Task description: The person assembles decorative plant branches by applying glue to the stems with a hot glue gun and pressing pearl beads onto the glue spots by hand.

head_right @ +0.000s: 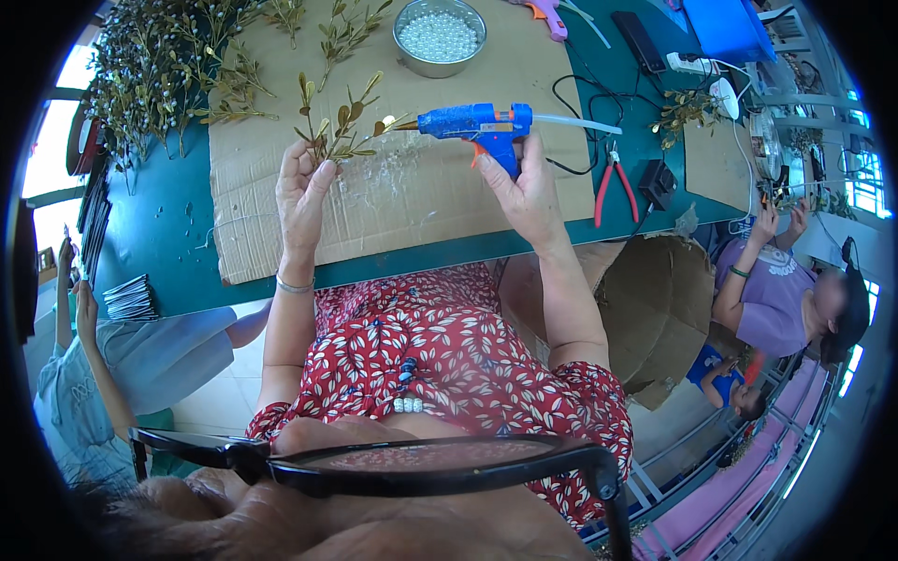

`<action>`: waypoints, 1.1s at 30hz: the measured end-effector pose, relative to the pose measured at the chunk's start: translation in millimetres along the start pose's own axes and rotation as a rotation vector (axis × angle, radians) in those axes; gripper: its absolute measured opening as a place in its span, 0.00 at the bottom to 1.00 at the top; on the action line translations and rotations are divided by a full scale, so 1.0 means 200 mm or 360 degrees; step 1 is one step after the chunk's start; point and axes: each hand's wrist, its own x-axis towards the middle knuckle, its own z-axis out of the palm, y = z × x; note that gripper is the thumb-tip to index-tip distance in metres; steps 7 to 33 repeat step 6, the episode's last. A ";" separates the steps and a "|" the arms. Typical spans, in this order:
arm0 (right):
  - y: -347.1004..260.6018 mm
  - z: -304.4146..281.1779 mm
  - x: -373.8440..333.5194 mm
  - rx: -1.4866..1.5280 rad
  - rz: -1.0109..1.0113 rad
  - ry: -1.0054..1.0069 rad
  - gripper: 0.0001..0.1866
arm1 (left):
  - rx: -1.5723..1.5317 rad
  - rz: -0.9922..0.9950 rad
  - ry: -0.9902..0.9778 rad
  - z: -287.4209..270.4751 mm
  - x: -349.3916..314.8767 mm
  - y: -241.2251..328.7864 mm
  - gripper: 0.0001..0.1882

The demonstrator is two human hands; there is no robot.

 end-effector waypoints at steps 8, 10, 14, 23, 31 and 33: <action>0.00 -0.02 -0.01 -0.0194 -0.0041 -0.0028 0.26 | -0.0006 0.0012 0.0003 0.00 0.00 -0.01 0.19; 0.00 -0.02 -0.01 -0.0194 -0.0041 -0.0028 0.26 | -0.0006 0.0012 0.0003 0.00 0.00 -0.01 0.19; 0.00 -0.02 -0.01 -0.0194 -0.0041 -0.0028 0.26 | -0.0006 0.0012 0.0003 0.00 0.00 -0.01 0.19; 0.00 -0.02 -0.01 -0.0194 -0.0041 -0.0028 0.26 | -0.0006 0.0012 0.0003 0.00 0.00 -0.01 0.19; 0.00 -0.02 -0.01 -0.0194 -0.0041 -0.0028 0.26 | -0.0006 0.0012 0.0003 0.00 0.00 -0.01 0.19; 0.00 -0.02 -0.01 -0.0194 -0.0041 -0.0028 0.26 | -0.0006 0.0012 0.0003 0.00 0.00 -0.01 0.19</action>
